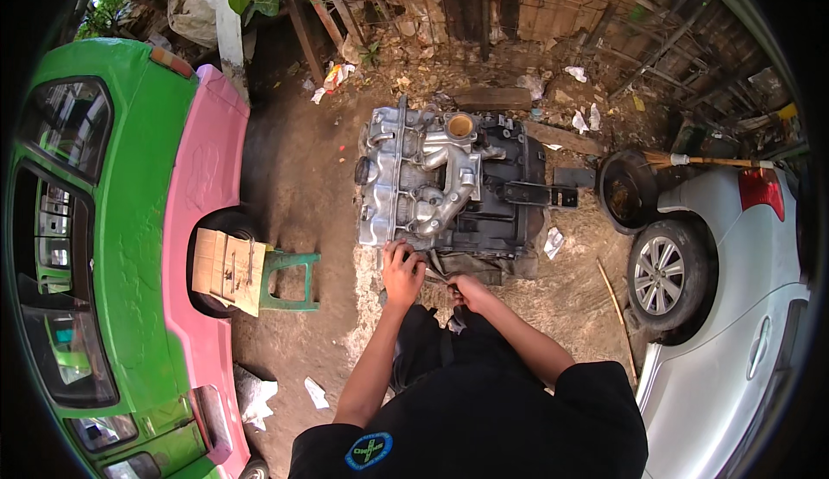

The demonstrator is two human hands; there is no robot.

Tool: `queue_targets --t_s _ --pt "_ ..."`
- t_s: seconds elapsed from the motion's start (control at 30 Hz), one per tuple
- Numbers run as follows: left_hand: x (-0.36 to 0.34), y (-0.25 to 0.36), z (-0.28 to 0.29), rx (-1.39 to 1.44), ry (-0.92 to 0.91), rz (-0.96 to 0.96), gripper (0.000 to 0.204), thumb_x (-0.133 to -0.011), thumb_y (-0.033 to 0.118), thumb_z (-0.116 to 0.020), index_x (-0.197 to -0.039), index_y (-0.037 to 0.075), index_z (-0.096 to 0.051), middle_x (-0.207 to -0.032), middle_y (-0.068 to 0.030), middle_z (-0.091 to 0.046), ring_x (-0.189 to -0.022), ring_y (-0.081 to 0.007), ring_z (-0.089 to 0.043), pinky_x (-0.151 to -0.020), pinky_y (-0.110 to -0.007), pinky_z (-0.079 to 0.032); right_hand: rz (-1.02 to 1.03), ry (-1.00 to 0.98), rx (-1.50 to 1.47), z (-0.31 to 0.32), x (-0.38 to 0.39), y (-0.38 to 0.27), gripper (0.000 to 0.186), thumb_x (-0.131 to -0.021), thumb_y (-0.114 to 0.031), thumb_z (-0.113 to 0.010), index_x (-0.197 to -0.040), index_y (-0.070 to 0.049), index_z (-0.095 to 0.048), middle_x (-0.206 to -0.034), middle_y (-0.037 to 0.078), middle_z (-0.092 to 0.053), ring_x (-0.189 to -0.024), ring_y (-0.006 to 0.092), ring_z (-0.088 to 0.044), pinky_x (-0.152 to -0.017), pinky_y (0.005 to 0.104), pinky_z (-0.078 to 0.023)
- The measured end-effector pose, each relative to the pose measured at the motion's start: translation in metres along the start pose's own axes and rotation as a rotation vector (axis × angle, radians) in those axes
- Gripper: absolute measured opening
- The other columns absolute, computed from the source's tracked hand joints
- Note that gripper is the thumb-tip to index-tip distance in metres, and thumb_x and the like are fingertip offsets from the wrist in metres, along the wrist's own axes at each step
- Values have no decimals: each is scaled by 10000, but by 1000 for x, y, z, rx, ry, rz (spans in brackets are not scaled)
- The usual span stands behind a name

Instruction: The person works on a car engine block placed on the ground, using a wrench to loosen and remove bolts from the exhaust manifold. They repeatedly reach for tools and fasteners, then place them on a nearby cardboard sheet.

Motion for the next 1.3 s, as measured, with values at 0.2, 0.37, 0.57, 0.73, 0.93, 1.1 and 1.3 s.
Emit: queue_targets --t_s 0.2,0.37,0.57,0.73,0.93,1.1,1.3 --pt "-8 0 -2 -22 15 -6 70 -725 30 -660 -783 68 -656 -964 -83 -586 -1163 -310 -536 -1094 -549 -374 86 13 -163 37 -53 -12 232 -924 -189 -488 -877 -51 -669 -611 -34 -359 -490 86 -257 -445 265 -219" --pt "-8 0 -2 -11 30 -5 74 -722 25 -655 -782 68 -656 -960 -82 -585 -1158 -316 -538 -1090 -550 -374 123 -3 -144 40 -62 -24 254 -933 -215 -499 -853 -34 -659 -577 -45 -305 -477 80 -229 -449 274 -214" --pt "-8 -1 -3 -18 30 4 81 -717 19 -651 -782 68 -655 -958 -84 -584 -1168 -314 -533 -1099 -547 -361 114 72 -101 37 -64 -22 250 -928 -210 -517 -832 -26 -655 -558 -38 -286 -474 91 -211 -457 294 -224" --pt "-8 1 3 58 -18 24 148 -733 15 -639 -867 71 -665 -1040 -107 -577 -1193 -338 -517 -1114 -547 -337 131 -2 -139 35 -66 -24 238 -939 -210 -520 -868 -27 -654 -583 -36 -313 -492 93 -235 -485 294 -256" --pt "15 0 21 70 125 198 440 -836 53 -623 -1269 69 -548 -1399 -180 -447 -1372 -381 -374 -1163 -547 -230 201 -12 -114 36 -68 -26 229 -944 -235 -537 -896 -59 -675 -638 -43 -336 -563 96 -311 -534 286 -340" --pt "39 -15 20 181 49 339 569 -898 144 -651 -1421 65 -442 -1558 -192 -329 -1433 -398 -311 -1177 -517 -219 260 -70 -124 39 -77 -21 219 -975 -213 -558 -952 -33 -680 -670 -46 -383 -596 96 -375 -560 288 -378" --pt "47 -25 14 260 -71 389 460 -915 159 -653 -1364 111 -560 -1614 -160 -256 -1472 -370 -272 -1172 -451 -287 217 -157 -225 40 -92 -11 247 -1013 -239 -592 -984 -5 -665 -693 -30 -421 -634 114 -414 -581 315 -416"
Point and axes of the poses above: each hand's wrist, its own x-axis away from the middle knuckle, its own z-axis out of the back of the hand, y = z × x, the point moved 7 cm from there along -x, towards the middle knuckle
